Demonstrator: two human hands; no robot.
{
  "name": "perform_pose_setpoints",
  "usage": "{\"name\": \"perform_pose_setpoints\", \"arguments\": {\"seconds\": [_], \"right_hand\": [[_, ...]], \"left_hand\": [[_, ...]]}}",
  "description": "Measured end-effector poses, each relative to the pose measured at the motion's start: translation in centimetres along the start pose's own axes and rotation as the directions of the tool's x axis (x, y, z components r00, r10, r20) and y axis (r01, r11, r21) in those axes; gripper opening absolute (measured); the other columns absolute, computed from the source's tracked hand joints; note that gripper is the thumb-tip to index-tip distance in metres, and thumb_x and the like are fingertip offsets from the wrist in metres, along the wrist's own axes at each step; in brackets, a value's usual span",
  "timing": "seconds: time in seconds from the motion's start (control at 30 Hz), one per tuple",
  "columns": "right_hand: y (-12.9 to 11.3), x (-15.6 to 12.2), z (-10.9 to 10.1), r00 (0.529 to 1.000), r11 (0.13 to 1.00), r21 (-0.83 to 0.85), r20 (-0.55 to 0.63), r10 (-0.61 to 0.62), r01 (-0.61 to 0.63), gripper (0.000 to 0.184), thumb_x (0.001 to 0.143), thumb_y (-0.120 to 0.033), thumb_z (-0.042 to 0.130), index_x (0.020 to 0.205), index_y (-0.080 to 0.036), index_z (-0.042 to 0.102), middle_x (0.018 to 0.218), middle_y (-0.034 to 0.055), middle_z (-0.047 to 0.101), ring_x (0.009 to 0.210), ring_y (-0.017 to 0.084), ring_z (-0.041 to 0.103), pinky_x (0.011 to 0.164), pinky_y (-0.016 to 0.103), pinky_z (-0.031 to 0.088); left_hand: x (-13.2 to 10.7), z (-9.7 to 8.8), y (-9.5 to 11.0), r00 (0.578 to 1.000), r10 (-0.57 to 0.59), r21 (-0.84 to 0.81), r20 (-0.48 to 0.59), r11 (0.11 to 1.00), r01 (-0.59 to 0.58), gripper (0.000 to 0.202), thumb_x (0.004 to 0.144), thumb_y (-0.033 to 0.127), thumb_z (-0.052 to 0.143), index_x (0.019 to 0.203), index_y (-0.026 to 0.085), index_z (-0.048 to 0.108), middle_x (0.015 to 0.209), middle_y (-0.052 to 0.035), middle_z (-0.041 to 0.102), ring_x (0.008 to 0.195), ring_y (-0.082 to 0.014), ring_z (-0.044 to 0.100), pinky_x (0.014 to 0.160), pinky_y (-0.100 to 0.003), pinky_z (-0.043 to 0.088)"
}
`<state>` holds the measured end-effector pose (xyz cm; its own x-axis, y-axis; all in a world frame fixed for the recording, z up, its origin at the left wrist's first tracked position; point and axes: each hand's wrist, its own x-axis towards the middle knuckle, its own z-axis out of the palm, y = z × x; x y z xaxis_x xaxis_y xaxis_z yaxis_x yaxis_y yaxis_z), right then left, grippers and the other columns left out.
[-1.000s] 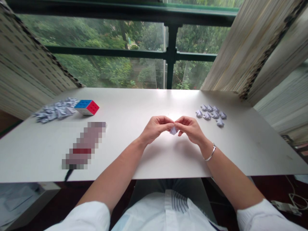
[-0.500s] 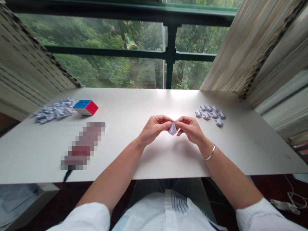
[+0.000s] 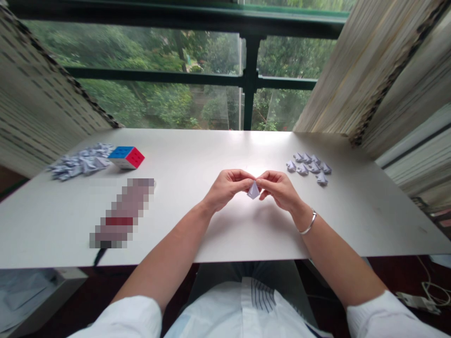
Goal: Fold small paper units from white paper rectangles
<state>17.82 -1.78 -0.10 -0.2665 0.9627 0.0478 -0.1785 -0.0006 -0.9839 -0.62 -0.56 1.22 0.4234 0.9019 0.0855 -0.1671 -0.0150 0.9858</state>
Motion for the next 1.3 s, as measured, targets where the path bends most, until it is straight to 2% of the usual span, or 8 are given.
{"name": "perform_pose_setpoints", "arguments": {"seconds": [0.23,0.67,0.97,1.2,1.3], "right_hand": [[0.1,0.1,0.0,1.0,1.0,0.009,-0.016,-0.006,0.007,0.03,0.068,-0.041,0.081,0.071,-0.015,0.068,0.064,0.0017,0.068,0.058,0.013,0.064,0.047,0.022,0.055],[0.1,0.0,0.1,0.999,0.998,-0.06,-0.03,-0.031,0.029,0.033,0.067,-0.044,0.081,0.074,-0.015,0.067,0.065,0.0025,0.07,0.06,0.015,0.066,0.047,0.022,0.054],[0.8,0.3,0.3,0.992,0.989,-0.116,-0.073,-0.104,0.095,0.033,0.071,-0.046,0.078,0.075,-0.015,0.066,0.066,0.0021,0.069,0.058,0.014,0.065,0.047,0.023,0.053],[1.3,0.3,0.4,0.974,0.949,-0.278,-0.128,-0.188,0.146,0.031,0.073,-0.046,0.075,0.077,-0.016,0.066,0.066,0.0,0.066,0.055,0.011,0.06,0.048,0.024,0.054],[1.2,0.3,0.5,0.976,0.96,-0.24,-0.125,-0.179,0.145,0.031,0.073,-0.046,0.075,0.077,-0.016,0.066,0.066,0.0003,0.066,0.056,0.012,0.061,0.048,0.024,0.054]], "left_hand": [[-0.1,0.2,0.2,1.0,0.014,-0.008,0.0,1.0,-0.014,0.014,0.073,0.022,0.076,0.082,0.012,0.075,0.073,-0.0041,0.07,0.065,-0.0122,0.063,0.064,-0.025,0.052],[-0.1,0.2,0.0,0.999,0.03,0.051,-0.025,0.998,-0.029,0.014,0.072,0.022,0.075,0.08,0.011,0.073,0.072,-0.0049,0.071,0.063,-0.0125,0.062,0.062,-0.025,0.051],[-0.1,0.8,-0.6,0.99,0.087,0.113,-0.109,0.991,-0.075,0.014,0.072,0.024,0.074,0.078,0.011,0.072,0.071,-0.0037,0.07,0.062,-0.0118,0.062,0.06,-0.024,0.05],[0.0,1.2,-1.1,0.983,0.08,0.11,-0.164,0.992,-0.063,0.015,0.071,0.025,0.074,0.077,0.012,0.071,0.07,-0.0035,0.07,0.062,-0.0121,0.062,0.059,-0.024,0.049],[0.1,1.1,-1.1,0.981,0.081,0.103,-0.175,0.993,-0.064,0.015,0.071,0.026,0.074,0.077,0.012,0.071,0.069,-0.003,0.069,0.061,-0.0117,0.061,0.059,-0.024,0.049]]}}
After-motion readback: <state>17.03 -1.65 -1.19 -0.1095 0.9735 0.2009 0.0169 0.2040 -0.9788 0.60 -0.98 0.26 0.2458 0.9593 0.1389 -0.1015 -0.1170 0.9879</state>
